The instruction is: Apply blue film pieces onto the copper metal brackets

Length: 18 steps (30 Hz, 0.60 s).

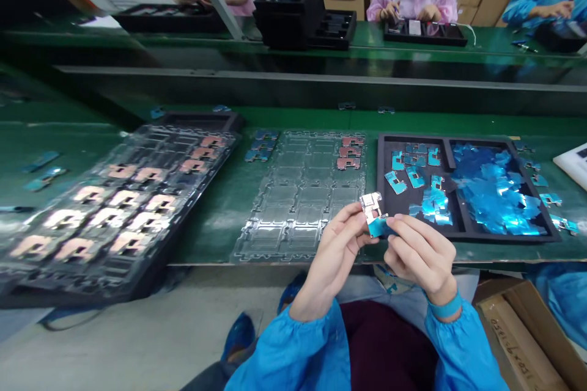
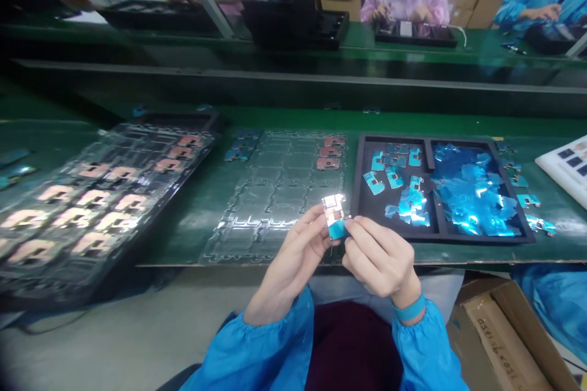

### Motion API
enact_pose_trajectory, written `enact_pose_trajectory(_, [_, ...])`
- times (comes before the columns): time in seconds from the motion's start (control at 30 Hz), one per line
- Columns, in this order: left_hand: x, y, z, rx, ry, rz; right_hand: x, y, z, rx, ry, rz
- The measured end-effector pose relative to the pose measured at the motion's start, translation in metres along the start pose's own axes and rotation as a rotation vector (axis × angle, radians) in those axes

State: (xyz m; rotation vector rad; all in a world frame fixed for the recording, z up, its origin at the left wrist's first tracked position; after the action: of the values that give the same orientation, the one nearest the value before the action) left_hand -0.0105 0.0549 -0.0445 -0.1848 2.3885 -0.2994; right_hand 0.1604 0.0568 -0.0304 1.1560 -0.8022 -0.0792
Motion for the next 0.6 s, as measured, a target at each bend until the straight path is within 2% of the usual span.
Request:
enact_pose_trajectory(0.2, [0.002, 0.003, 0.002, -0.021, -0.077, -0.099, 0.004, -0.008, -0.001, 0.02, -0.001, -0.001])
enact_pose_trajectory(0.3, [0.007, 0.009, 0.002, -0.06, -0.117, -0.166, 0.008, -0.019, 0.0, -0.043, 0.016, -0.003])
enact_pose_trajectory(0.43, [0.019, 0.019, -0.004, -0.154, -0.153, -0.262, 0.013, -0.032, -0.011, -0.291, 0.01, -0.125])
enact_pose_trajectory(0.53, [0.027, 0.023, -0.012, -0.247, -0.145, -0.297, 0.017, -0.034, -0.039, -0.581, -0.185, -0.257])
enact_pose_trajectory(0.6, [0.03, 0.023, -0.019, -0.296, -0.12, -0.295, 0.017, -0.032, -0.065, -0.783, -0.244, -0.241])
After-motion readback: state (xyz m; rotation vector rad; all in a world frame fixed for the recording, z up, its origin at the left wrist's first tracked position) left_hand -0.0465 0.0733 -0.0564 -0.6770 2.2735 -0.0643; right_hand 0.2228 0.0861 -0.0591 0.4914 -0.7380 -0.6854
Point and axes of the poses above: each hand's wrist, its own y-axis towards the middle knuckle, its own x-axis out of the back of the hand, z = x × y, the point moved 2 cm from there along y, towards the middle knuckle, and after that the axes turned 7 degrees about -x, right-handed, at the moved point
